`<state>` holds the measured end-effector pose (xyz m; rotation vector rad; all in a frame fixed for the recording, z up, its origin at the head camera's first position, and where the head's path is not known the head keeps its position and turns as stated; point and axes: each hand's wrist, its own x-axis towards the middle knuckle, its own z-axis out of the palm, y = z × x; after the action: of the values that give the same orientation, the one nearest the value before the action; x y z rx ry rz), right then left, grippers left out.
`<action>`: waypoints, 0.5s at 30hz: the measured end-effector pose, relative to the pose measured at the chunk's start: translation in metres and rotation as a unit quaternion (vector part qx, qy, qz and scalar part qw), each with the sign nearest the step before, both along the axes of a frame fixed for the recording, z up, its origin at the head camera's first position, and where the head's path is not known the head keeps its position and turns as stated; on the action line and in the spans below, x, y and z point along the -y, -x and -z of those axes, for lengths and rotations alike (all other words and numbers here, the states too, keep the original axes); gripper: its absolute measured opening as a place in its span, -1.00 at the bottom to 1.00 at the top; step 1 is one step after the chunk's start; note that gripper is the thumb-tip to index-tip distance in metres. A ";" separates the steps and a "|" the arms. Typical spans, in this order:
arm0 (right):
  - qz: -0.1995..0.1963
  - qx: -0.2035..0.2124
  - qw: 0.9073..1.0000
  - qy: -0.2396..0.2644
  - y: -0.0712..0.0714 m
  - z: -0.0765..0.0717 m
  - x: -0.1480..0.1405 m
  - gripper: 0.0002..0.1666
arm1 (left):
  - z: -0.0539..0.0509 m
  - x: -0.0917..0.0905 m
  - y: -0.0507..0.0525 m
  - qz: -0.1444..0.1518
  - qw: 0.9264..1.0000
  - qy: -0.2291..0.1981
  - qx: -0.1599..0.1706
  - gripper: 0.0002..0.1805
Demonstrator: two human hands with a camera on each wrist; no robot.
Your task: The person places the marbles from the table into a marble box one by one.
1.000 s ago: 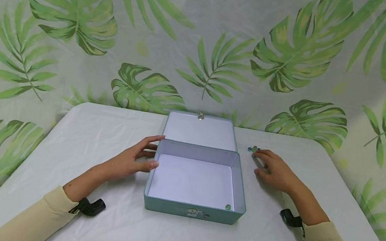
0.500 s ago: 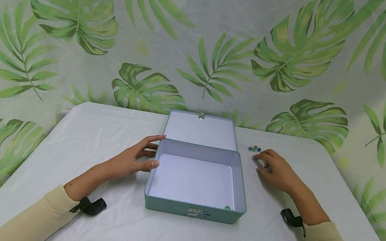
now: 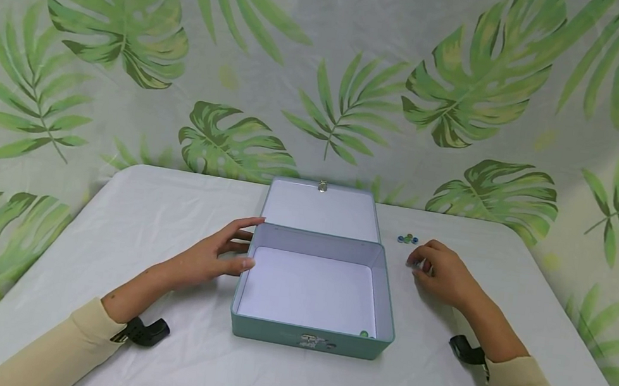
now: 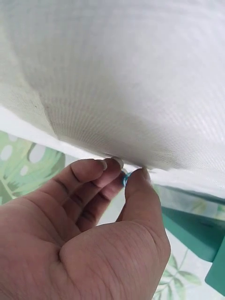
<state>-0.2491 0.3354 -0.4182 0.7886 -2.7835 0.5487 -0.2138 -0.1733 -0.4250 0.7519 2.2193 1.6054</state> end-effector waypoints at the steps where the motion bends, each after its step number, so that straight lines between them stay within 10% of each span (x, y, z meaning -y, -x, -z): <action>1: 0.001 0.001 1.000 0.000 0.000 0.000 0.000 -0.77 | 0.000 0.000 0.000 0.000 1.000 0.000 0.000 -0.12; 15: -0.048 -0.058 0.997 0.031 -0.006 -0.013 0.015 -0.75 | -0.001 0.001 0.000 -0.001 1.000 0.008 -0.002 -0.12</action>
<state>-0.2434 0.3204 -0.4055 0.9155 -2.6206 0.5827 -0.2137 -0.1741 -0.4239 0.7499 2.2342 1.5864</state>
